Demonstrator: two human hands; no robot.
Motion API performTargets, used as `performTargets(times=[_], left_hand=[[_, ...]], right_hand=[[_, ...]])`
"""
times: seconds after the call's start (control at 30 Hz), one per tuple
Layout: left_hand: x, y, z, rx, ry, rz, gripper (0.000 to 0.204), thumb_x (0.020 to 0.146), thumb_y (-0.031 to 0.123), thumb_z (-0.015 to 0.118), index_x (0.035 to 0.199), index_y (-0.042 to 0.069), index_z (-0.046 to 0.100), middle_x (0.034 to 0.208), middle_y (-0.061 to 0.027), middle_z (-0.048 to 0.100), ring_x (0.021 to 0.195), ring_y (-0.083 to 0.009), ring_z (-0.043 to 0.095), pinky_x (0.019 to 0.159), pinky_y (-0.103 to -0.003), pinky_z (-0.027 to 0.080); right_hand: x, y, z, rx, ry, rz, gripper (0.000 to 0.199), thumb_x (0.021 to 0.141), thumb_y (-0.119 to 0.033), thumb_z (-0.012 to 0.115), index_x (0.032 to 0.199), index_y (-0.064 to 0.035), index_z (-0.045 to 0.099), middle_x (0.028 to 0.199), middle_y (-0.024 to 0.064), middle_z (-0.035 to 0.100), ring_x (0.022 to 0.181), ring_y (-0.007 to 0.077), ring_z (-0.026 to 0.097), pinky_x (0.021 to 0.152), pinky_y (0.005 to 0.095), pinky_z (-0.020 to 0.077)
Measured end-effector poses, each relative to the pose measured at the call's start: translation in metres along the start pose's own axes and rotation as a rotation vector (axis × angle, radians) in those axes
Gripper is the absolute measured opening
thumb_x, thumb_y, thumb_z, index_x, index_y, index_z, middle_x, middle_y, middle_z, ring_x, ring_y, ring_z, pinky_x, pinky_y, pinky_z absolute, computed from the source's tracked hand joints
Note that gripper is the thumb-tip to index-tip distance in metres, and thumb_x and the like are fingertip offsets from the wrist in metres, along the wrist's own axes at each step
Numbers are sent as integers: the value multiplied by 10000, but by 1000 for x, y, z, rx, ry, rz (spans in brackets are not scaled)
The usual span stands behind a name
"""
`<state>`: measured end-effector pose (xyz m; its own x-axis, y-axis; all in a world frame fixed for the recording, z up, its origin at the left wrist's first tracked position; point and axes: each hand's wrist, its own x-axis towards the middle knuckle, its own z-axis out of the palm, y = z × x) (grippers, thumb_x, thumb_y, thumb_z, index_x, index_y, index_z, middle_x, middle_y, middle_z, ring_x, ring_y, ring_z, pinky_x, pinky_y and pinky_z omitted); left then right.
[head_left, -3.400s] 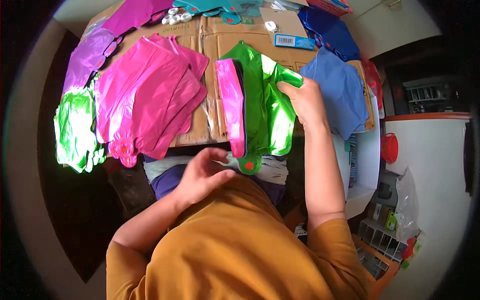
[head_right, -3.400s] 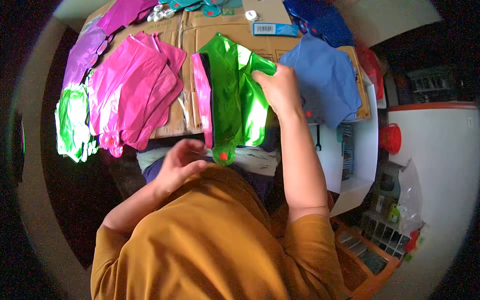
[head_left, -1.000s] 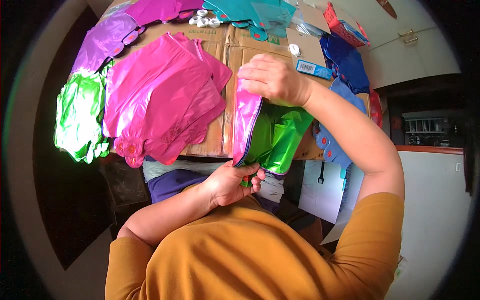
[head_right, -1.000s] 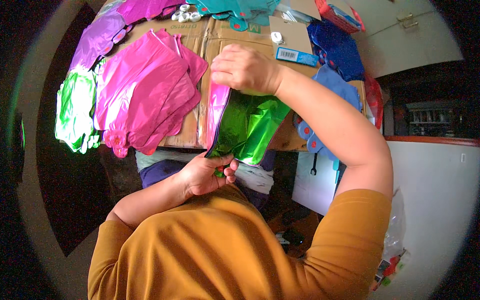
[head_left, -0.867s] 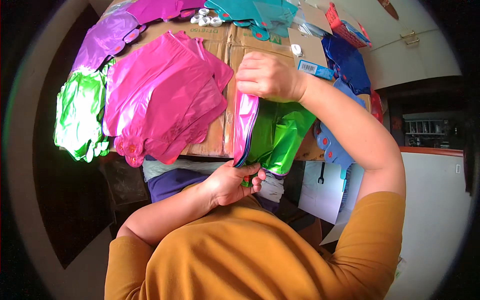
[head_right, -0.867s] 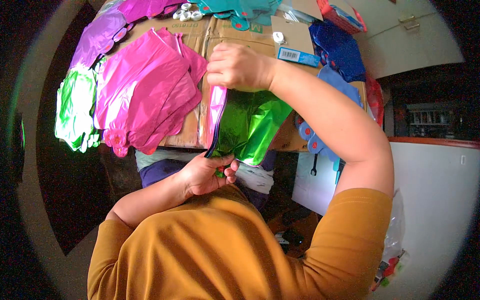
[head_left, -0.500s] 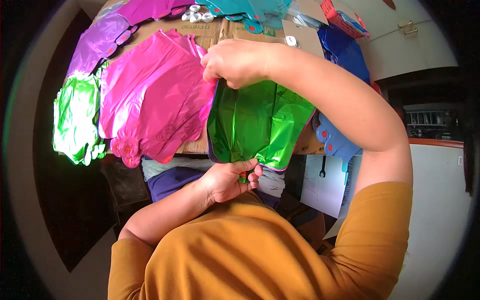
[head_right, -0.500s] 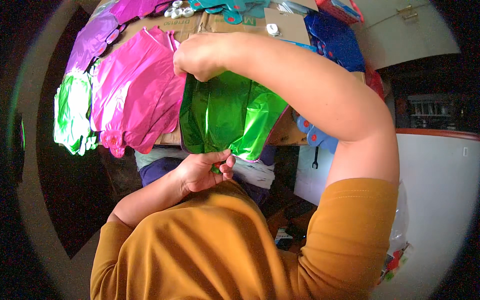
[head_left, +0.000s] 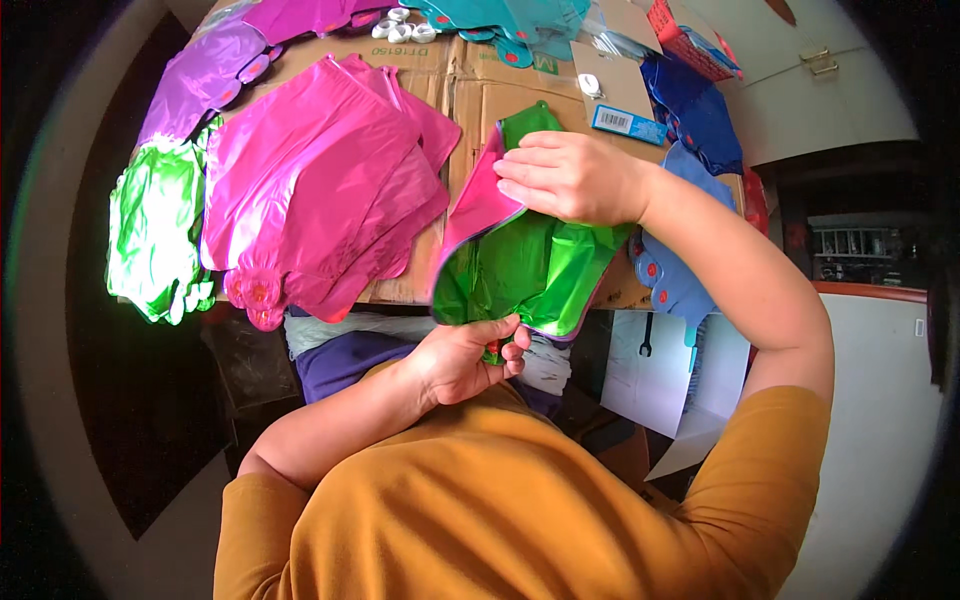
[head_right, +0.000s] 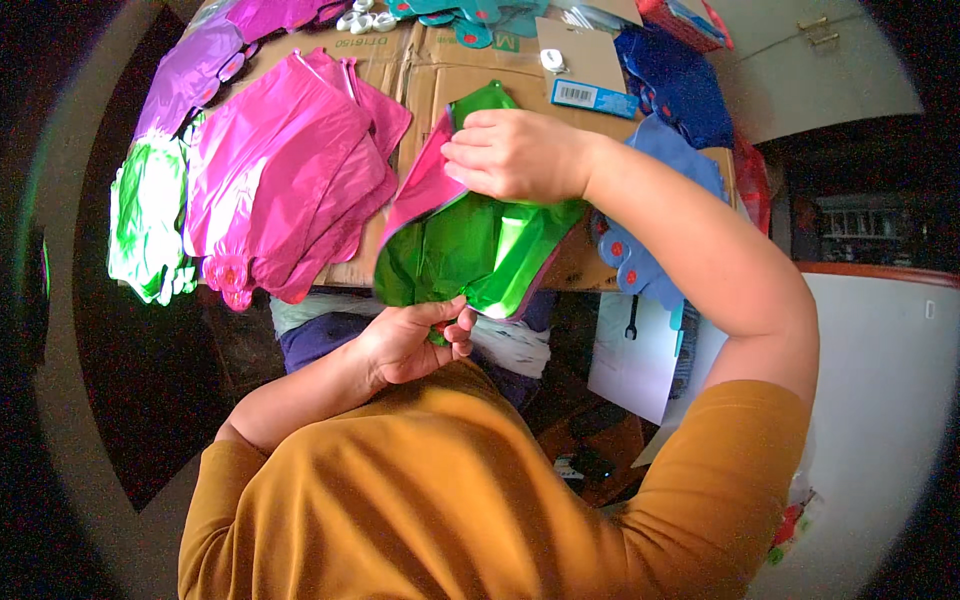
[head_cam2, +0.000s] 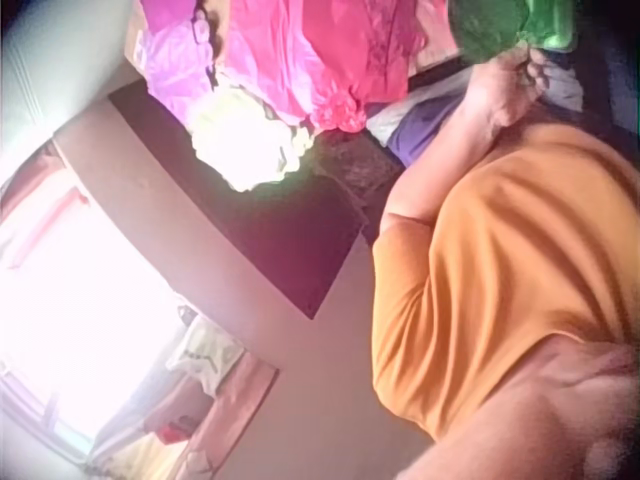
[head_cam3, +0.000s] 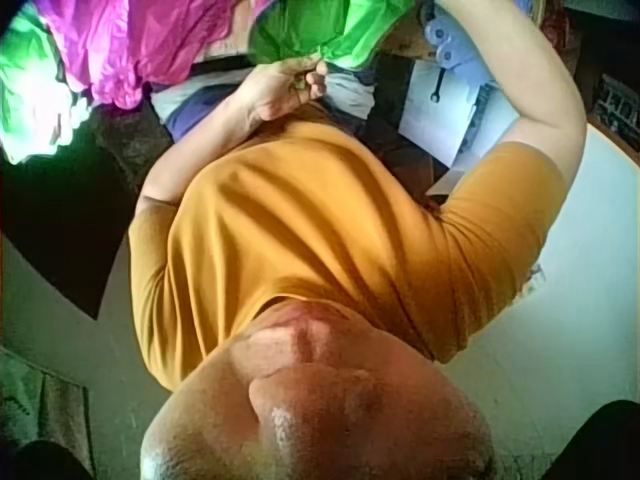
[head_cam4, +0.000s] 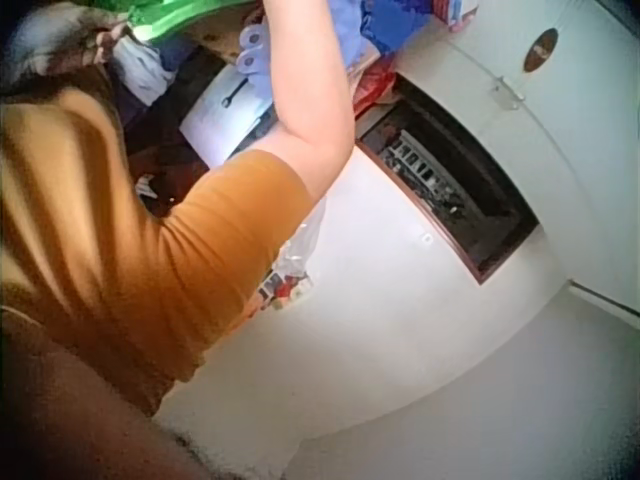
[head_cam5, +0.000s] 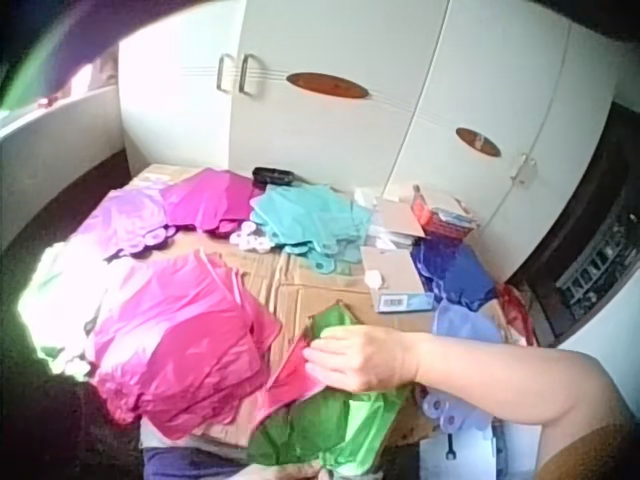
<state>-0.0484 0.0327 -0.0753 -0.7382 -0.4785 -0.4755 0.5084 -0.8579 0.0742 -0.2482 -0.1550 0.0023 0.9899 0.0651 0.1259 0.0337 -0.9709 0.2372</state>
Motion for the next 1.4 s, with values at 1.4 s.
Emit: performTargets(times=[1.4], left_hand=[[0, -3, -4, 20, -2, 46, 112, 1003, 11, 493, 1072, 44, 575, 929, -108, 620, 750, -166, 517, 727, -329, 468]], right_hand=[[-29, 18, 3, -66, -45, -47, 268, 867, -127, 635, 1084, 21, 690, 1116, 127, 707, 1053, 244, 675, 912, 380, 544]])
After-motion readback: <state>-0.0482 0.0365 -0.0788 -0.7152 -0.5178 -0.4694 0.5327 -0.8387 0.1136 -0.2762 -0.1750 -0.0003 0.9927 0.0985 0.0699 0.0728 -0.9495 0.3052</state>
